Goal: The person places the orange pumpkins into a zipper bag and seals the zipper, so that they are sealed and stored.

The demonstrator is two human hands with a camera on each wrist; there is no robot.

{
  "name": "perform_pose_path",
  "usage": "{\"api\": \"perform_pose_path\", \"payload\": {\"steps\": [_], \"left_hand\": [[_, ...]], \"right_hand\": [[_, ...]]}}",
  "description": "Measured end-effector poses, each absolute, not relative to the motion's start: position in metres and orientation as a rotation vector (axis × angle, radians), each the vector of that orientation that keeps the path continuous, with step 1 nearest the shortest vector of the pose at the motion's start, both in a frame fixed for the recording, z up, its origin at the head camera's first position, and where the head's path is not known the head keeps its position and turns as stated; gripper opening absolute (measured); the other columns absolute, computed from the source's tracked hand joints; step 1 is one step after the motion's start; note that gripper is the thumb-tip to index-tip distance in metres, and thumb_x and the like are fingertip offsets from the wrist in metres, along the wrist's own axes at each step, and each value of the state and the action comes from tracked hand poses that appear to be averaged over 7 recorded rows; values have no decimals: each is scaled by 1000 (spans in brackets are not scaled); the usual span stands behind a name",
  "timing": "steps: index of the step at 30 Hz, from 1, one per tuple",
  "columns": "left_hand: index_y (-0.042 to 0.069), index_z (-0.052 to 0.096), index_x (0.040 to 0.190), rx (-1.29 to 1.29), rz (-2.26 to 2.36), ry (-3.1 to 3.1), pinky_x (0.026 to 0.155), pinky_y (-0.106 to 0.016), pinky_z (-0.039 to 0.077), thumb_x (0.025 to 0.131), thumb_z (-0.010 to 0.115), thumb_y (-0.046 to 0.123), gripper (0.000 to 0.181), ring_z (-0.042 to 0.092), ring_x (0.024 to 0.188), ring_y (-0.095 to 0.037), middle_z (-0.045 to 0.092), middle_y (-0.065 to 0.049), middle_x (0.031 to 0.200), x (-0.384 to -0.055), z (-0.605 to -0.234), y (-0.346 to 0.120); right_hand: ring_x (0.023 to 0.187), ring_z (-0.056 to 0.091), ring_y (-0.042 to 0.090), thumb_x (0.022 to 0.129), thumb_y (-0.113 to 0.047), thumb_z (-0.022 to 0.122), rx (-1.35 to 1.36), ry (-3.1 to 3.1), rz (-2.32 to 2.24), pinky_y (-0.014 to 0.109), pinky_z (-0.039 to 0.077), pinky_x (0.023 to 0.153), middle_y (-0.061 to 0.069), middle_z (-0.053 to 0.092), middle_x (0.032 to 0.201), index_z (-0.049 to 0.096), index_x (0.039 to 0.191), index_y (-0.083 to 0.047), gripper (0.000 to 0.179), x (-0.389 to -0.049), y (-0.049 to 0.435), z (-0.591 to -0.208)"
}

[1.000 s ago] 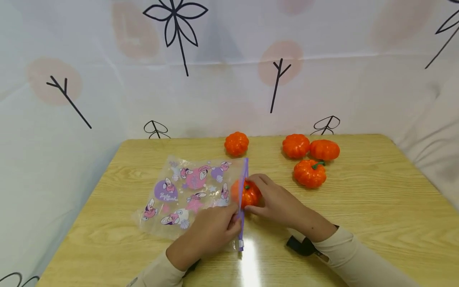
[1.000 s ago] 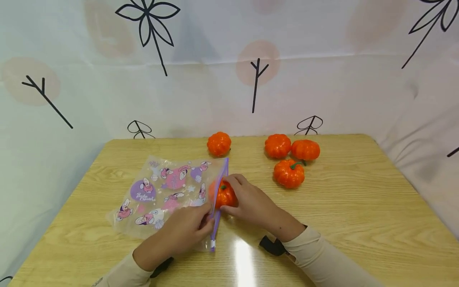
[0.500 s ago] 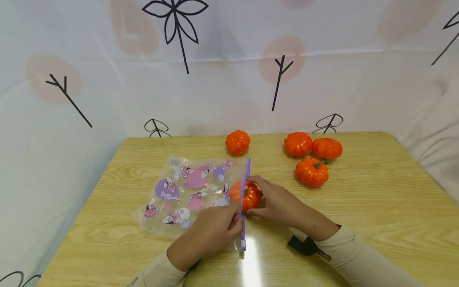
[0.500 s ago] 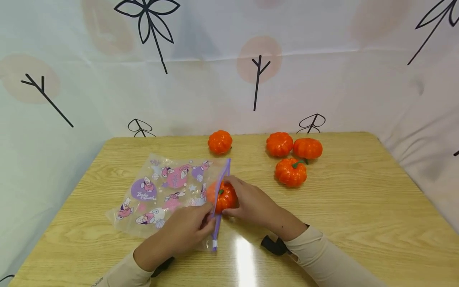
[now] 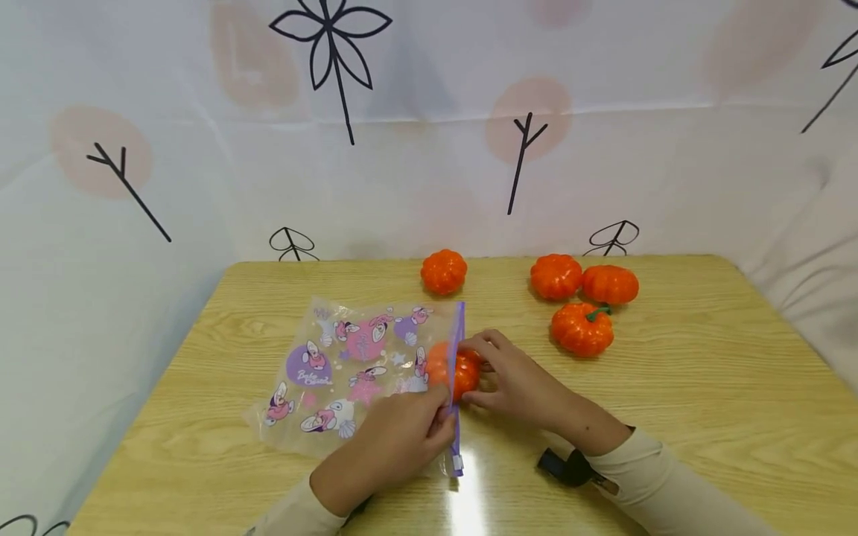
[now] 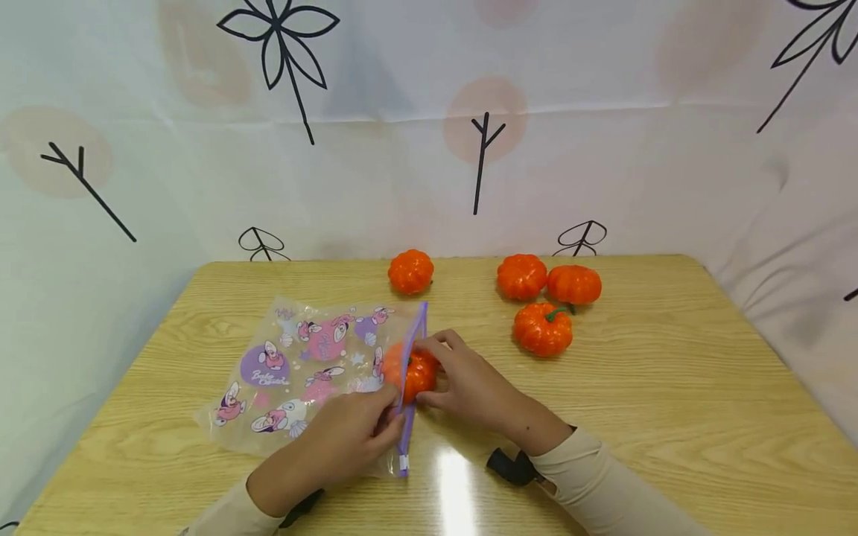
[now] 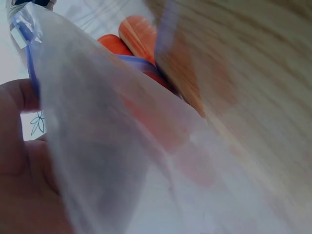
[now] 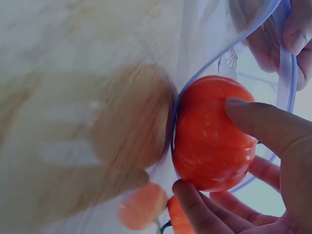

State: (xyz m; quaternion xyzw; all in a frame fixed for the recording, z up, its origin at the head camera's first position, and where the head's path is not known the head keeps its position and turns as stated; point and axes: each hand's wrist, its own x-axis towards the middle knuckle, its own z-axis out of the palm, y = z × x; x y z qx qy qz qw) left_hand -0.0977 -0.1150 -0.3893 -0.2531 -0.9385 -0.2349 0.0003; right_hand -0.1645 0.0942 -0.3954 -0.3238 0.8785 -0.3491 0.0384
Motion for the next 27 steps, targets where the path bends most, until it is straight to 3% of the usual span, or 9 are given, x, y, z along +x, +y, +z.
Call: {"api": "perform_pose_path", "payload": {"steps": [14, 27], "left_hand": [[22, 44, 78, -822, -716, -2909, 47, -18, 24, 96, 56, 24, 22, 31, 51, 0, 34, 14, 61, -101, -387, -114], [22, 44, 78, -852, -743, -2901, 46, -18, 24, 94, 57, 23, 20, 31, 51, 1, 36, 14, 61, -100, -390, -116]], "right_hand": [[125, 61, 31, 82, -10, 81, -941, 2600, -1212, 34, 53, 96, 11, 51, 135, 46, 142, -8, 69, -166, 94, -395], [120, 63, 39, 88, -9, 75, -868, 2489, -1273, 43, 55, 93, 20, 55, 139, 40, 136, -10, 59, -165, 91, -398]]}}
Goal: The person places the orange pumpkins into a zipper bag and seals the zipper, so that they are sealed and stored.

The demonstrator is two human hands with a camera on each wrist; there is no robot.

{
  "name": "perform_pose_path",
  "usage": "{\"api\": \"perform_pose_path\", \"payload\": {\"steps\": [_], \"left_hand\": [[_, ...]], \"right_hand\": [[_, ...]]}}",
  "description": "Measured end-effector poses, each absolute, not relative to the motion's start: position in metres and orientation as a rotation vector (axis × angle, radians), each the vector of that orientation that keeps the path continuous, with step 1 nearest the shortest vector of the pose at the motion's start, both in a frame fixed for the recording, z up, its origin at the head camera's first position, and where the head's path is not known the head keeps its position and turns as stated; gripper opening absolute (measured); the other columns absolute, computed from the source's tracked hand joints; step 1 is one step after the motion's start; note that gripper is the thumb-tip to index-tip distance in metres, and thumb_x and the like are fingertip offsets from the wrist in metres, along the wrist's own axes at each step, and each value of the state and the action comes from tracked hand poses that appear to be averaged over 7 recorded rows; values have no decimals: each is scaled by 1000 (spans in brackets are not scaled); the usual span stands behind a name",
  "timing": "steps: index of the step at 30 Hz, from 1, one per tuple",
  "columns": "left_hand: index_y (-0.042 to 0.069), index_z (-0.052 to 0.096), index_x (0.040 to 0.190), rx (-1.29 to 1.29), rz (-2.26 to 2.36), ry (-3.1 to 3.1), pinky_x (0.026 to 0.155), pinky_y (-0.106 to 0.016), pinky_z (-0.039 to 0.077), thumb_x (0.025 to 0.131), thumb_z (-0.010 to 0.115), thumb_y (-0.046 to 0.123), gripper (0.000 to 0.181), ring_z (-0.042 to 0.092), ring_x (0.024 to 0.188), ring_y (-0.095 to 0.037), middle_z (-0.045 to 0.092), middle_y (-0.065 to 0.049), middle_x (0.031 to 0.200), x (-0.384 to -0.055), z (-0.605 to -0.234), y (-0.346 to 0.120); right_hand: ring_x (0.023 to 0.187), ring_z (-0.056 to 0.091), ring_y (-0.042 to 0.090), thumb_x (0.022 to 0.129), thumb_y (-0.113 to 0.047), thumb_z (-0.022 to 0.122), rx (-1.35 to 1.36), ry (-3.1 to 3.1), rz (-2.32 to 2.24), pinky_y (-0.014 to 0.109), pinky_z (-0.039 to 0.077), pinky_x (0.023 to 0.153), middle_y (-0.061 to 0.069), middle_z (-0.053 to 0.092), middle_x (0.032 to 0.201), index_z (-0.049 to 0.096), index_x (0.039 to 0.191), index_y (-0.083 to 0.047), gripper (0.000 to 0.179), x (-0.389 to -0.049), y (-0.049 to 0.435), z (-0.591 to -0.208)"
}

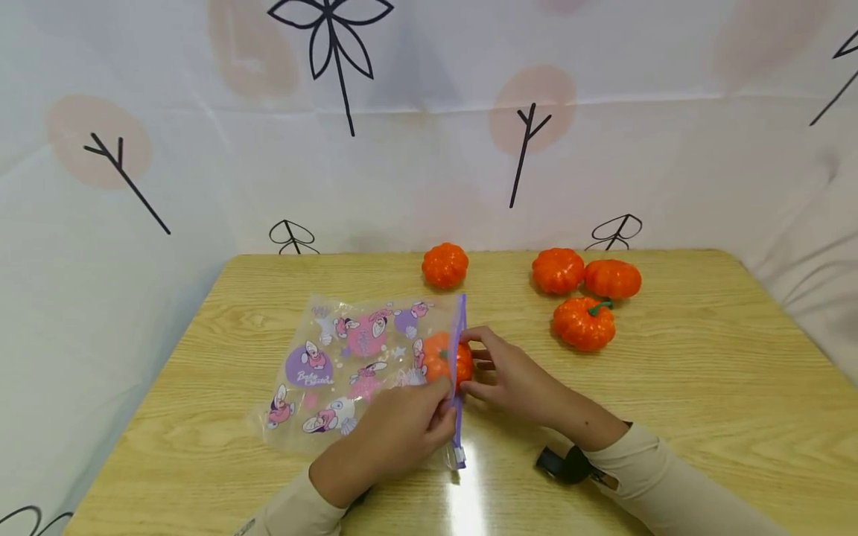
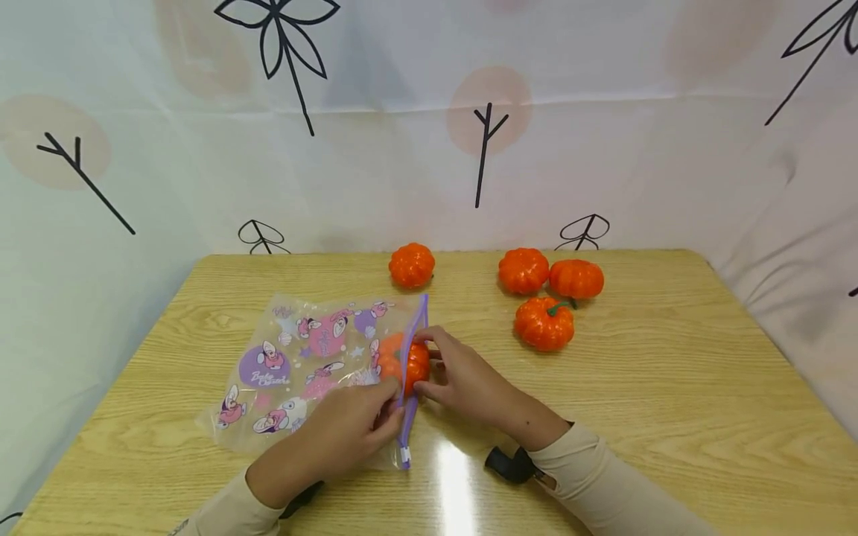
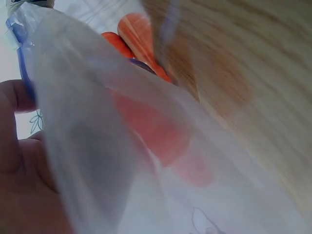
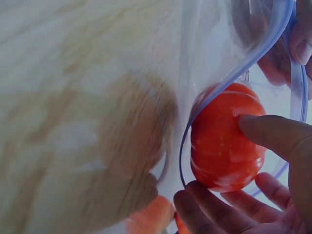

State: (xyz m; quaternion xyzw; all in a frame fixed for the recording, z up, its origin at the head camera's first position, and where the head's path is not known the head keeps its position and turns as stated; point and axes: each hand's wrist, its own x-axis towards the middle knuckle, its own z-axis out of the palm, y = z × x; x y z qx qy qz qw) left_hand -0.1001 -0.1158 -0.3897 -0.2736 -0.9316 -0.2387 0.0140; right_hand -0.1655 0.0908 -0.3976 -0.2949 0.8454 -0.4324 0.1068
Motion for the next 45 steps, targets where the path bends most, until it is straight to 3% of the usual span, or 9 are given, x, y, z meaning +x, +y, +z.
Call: {"api": "perform_pose_path", "payload": {"steps": [9, 18, 26, 45], "left_hand": [[22, 45, 81, -897, -731, -2897, 47, -17, 26, 95, 56, 23, 18, 32, 51, 2, 37, 15, 61, -100, -389, -116], [22, 44, 81, -919, -721, -2897, 47, -17, 25, 96, 55, 23, 18, 31, 52, 1, 36, 14, 62, -98, -389, -116], [23, 45, 81, -921, -691, -2898, 46, -17, 26, 96, 55, 24, 19, 32, 51, 1, 36, 15, 62, -98, -391, -117], [23, 46, 81, -898, -642, -2917, 47, -17, 25, 96, 57, 26, 18, 33, 52, 1, 36, 15, 62, -100, -392, -117]], "right_hand": [[129, 55, 43, 89, -8, 73, -916, 2448, -1364, 49, 52, 97, 21, 50, 147, 41, 114, -7, 41, -166, 94, -402], [127, 58, 39, 90, -11, 73, -941, 2456, -1313, 44, 53, 97, 22, 51, 146, 44, 98, -5, 31, -168, 96, -407], [126, 59, 31, 91, -14, 73, -970, 2484, -1236, 45, 50, 101, 8, 58, 120, 49, 105, -10, 29, -170, 94, -408], [126, 59, 27, 95, -9, 65, -977, 2463, -1204, 44, 49, 104, 2, 62, 117, 52, 117, -14, 26, -170, 95, -407]]}}
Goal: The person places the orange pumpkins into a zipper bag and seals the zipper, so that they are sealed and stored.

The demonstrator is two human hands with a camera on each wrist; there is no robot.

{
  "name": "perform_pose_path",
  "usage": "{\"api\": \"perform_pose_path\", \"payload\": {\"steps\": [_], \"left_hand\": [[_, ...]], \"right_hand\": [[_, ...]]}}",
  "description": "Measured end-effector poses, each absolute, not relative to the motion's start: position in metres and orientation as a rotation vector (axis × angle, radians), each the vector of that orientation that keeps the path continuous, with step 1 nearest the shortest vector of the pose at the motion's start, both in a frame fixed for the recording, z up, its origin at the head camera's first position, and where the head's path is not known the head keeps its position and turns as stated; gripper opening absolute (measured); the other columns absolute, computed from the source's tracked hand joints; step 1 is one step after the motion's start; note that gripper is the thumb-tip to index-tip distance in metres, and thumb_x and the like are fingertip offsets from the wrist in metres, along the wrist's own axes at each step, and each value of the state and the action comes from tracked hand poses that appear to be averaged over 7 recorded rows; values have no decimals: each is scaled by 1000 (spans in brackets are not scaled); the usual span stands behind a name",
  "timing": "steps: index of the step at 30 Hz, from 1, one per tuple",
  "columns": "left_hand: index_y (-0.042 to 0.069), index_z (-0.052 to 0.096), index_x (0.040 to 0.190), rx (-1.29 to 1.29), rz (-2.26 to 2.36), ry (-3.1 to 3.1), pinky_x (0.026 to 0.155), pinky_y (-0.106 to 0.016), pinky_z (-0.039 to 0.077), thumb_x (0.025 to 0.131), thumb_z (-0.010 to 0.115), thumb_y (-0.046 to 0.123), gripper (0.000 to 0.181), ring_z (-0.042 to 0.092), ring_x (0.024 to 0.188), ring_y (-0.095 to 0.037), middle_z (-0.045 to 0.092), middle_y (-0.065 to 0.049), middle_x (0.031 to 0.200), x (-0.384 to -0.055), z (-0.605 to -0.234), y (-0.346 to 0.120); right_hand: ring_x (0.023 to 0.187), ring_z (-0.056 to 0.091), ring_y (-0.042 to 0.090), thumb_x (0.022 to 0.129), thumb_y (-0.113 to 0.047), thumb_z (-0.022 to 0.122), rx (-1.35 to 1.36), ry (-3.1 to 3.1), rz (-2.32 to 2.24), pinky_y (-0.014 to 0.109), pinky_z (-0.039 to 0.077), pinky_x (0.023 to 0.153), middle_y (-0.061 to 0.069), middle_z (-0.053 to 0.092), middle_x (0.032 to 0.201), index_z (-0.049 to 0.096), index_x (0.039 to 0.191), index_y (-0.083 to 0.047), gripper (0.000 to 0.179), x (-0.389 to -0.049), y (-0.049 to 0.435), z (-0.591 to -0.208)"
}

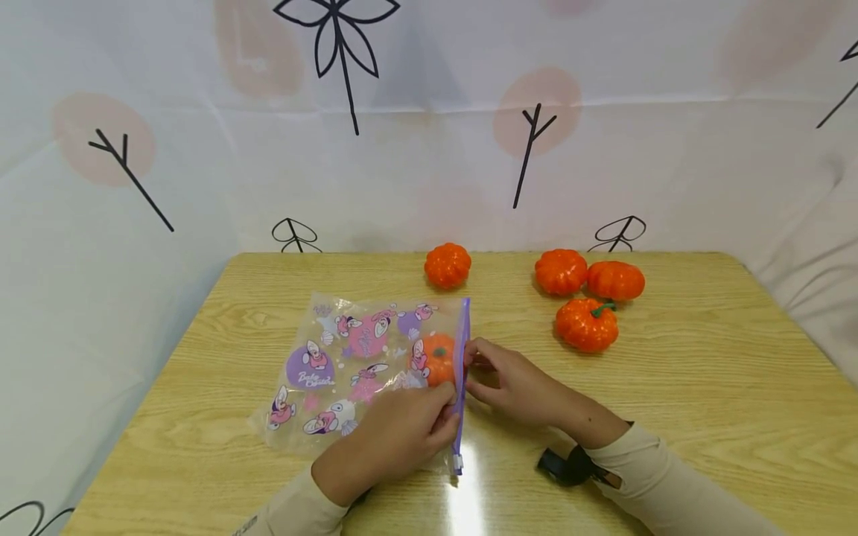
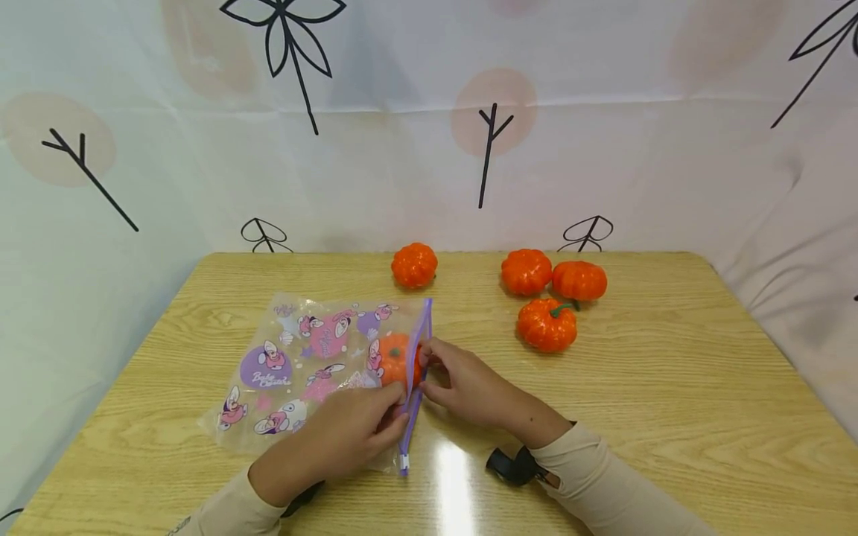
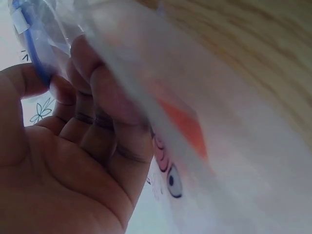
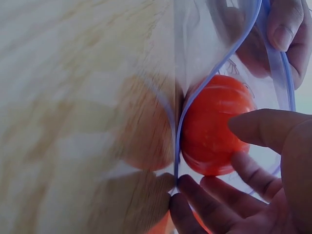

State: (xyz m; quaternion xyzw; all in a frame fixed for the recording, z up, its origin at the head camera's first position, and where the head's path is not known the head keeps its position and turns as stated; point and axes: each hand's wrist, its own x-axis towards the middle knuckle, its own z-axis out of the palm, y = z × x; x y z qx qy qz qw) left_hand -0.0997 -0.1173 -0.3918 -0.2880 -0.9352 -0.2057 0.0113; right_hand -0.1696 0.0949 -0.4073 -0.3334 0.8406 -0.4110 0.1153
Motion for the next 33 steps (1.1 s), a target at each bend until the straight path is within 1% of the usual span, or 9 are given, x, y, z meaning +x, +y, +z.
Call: {"api": "perform_pose_path", "payload": {"steps": [8, 12, 17, 24, 29, 33], "left_hand": [[24, 48, 81, -881, -630, -2939, 47, -18, 25, 96, 58, 27, 18, 34, 52, 1, 36, 15, 62, -102, -393, -116], [24, 47, 80, -880, -616, -2928, 47, -19, 26, 95, 57, 27, 19, 35, 52, 0, 36, 15, 61, -103, -395, -116], [25, 46, 80, -873, -594, -2937, 47, -20, 27, 96, 57, 29, 19, 36, 52, 0, 37, 15, 61, -104, -395, -117], [25, 46, 79, -849, -613, -2965, 46, -20, 27, 96, 58, 29, 21, 35, 53, 0, 37, 15, 62, -104, -395, -116], [25, 47, 79, -842, -628, -2976, 47, -21, 28, 96, 58, 29, 21, 36, 53, 0, 39, 15, 62, -104, -396, -117], [25, 48, 80, -836, -647, -2993, 47, -21, 29, 96, 58, 29, 19, 38, 53, 0, 40, 15, 62, -104, -396, -117]], "right_hand": [[125, 60, 32, 97, -15, 64, -993, 2476, -1167, 48, 47, 104, 8, 64, 124, 51, 123, -8, 30, -172, 97, -410], [127, 59, 29, 96, -15, 64, -989, 2474, -1156, 46, 46, 106, 8, 63, 128, 50, 126, -9, 34, -172, 96, -410], [130, 56, 24, 96, -16, 65, -996, 2461, -1132, 44, 45, 108, 5, 61, 135, 49, 135, -10, 43, -173, 96, -409], [138, 49, 27, 97, -20, 63, -1007, 2467, -1083, 47, 41, 111, 9, 55, 146, 46, 145, -8, 52, -173, 97, -410], [142, 44, 28, 99, -25, 62, -1001, 2477, -1027, 50, 35, 115, 8, 51, 150, 47, 147, -12, 53, -173, 97, -411], [144, 42, 28, 99, -27, 61, -1016, 2463, -1007, 51, 33, 116, 7, 48, 152, 44, 149, -14, 54, -173, 97, -412]]}}
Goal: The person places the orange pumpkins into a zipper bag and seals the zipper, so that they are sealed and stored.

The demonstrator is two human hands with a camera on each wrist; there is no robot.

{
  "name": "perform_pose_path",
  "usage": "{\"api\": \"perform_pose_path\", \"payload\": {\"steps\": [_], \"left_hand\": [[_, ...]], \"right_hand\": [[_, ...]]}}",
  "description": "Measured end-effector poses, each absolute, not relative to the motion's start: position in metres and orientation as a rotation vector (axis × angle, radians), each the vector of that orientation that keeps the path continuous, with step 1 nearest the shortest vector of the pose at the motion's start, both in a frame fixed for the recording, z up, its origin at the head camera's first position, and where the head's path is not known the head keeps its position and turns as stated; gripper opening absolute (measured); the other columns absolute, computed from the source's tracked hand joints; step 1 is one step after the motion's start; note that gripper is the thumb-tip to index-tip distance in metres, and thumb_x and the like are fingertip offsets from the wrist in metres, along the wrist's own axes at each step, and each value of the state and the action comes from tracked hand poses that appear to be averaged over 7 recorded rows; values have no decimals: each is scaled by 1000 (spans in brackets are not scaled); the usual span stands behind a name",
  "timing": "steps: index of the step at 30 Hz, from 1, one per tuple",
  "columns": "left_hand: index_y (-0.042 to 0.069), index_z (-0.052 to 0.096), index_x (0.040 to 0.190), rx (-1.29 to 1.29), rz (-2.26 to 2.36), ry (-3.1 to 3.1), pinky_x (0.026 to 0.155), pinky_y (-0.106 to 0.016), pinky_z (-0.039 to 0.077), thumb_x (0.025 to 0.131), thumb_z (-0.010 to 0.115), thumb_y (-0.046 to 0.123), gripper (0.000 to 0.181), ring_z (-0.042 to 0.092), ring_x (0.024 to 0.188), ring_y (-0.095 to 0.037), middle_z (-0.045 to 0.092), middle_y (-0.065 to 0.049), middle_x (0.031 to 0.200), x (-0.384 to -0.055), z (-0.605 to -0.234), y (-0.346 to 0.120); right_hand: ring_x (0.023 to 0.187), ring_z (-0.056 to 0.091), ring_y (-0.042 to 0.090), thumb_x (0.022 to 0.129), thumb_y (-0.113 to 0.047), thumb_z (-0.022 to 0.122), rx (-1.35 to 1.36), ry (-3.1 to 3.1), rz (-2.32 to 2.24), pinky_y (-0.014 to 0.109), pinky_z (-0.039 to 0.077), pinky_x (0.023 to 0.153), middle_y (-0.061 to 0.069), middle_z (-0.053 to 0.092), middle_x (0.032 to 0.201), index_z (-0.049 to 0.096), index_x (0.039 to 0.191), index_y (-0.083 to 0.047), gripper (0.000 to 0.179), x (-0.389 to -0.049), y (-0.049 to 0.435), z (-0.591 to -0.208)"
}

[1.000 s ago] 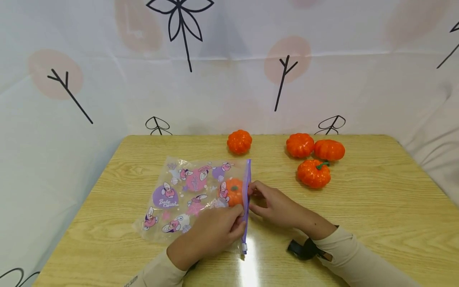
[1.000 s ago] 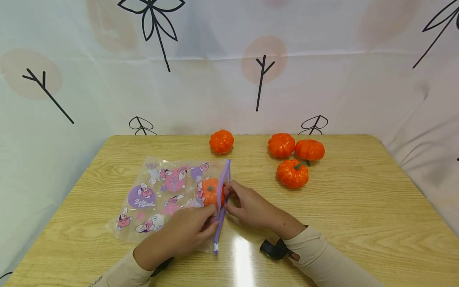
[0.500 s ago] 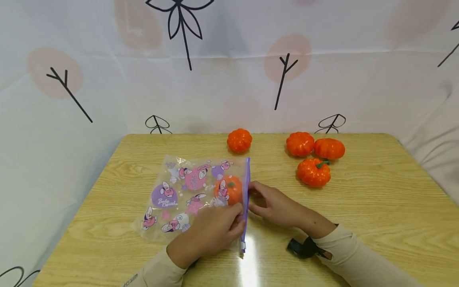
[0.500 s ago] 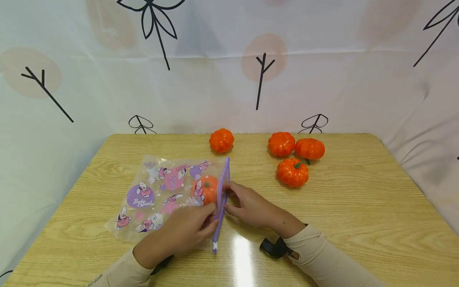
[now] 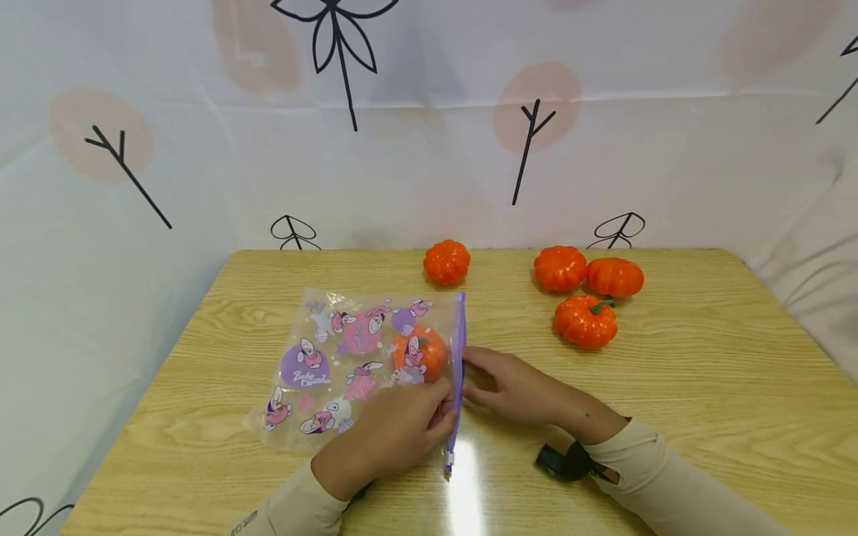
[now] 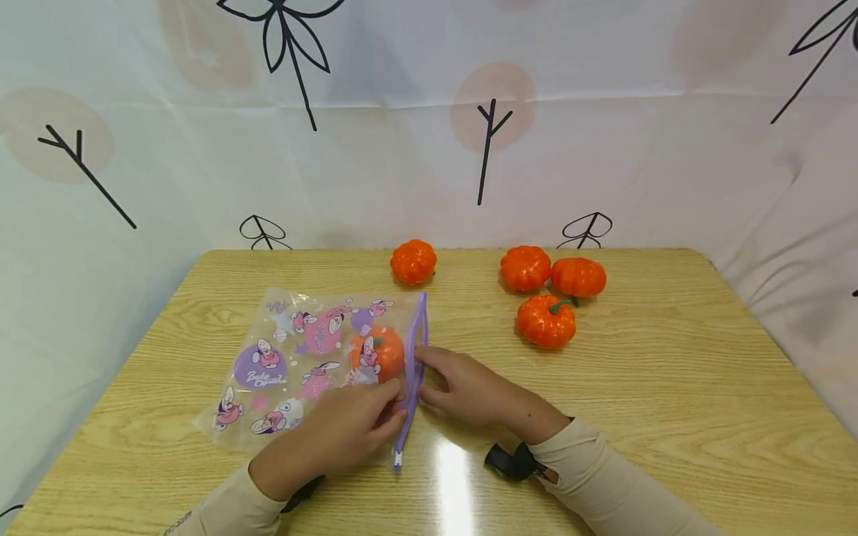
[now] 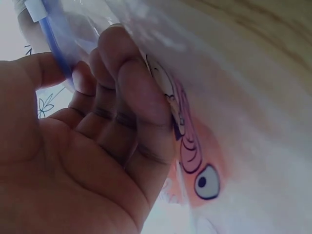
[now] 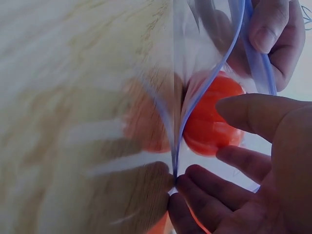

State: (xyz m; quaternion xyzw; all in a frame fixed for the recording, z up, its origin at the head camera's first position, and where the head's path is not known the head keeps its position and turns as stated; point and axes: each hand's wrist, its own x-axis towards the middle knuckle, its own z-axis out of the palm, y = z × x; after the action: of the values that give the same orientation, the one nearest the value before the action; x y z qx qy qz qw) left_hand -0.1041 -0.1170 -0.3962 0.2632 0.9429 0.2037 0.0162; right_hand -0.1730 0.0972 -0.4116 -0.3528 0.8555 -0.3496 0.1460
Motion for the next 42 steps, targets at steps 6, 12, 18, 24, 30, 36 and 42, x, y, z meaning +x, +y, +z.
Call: {"api": "perform_pose_path", "payload": {"steps": [6, 12, 18, 24, 30, 36, 42], "left_hand": [[24, 49, 83, 797, 640, 2901, 48, -21, 31, 97, 58, 30, 17, 38, 53, -1, 41, 14, 63, -103, -396, -118], [22, 50, 87, 766, 677, 2871, 50, -21, 32, 99, 58, 28, 15, 40, 55, -3, 41, 12, 65, -104, -397, -119], [22, 49, 89, 736, 691, 2855, 51, -22, 33, 99, 57, 28, 14, 40, 56, -3, 41, 11, 66, -105, -396, -120], [22, 50, 87, 705, 681, 2865, 51, -22, 34, 98, 58, 26, 14, 42, 56, -4, 42, 11, 65, -106, -398, -122], [21, 51, 86, 707, 675, 2861, 51, -22, 35, 97, 59, 26, 15, 43, 56, -4, 43, 11, 65, -105, -399, -122], [20, 52, 86, 724, 663, 2870, 51, -22, 35, 97, 59, 24, 13, 42, 55, -3, 43, 11, 65, -105, -400, -121], [20, 52, 85, 718, 633, 2876, 50, -22, 35, 96, 60, 25, 14, 43, 55, -4, 43, 10, 65, -105, -400, -120]], "right_hand": [[144, 42, 28, 99, -27, 61, -1054, 2483, -992, 50, 33, 116, 7, 48, 153, 45, 149, -14, 54, -172, 97, -411], [142, 45, 29, 98, -22, 63, -1056, 2542, -1012, 50, 36, 115, 8, 51, 150, 48, 147, -14, 52, -171, 96, -409], [137, 50, 29, 95, -19, 66, -1041, 2641, -984, 50, 39, 113, 9, 55, 144, 53, 142, -13, 49, -170, 97, -405], [134, 51, 34, 94, -17, 66, -1054, 2737, -962, 54, 41, 110, 12, 57, 141, 57, 138, -12, 45, -179, 94, -400], [134, 49, 39, 93, -18, 69, -1077, 2919, -825, 55, 42, 108, 19, 54, 143, 58, 136, -6, 46, -203, 87, -382], [138, 43, 39, 95, -23, 66, -1096, 3003, -642, 57, 38, 111, 19, 46, 149, 53, 141, -10, 50, -226, 78, -370], [140, 39, 41, 95, -23, 64, -1097, 3065, -419, 62, 38, 109, 19, 40, 154, 49, 146, -12, 54, -244, 71, -366]]}}
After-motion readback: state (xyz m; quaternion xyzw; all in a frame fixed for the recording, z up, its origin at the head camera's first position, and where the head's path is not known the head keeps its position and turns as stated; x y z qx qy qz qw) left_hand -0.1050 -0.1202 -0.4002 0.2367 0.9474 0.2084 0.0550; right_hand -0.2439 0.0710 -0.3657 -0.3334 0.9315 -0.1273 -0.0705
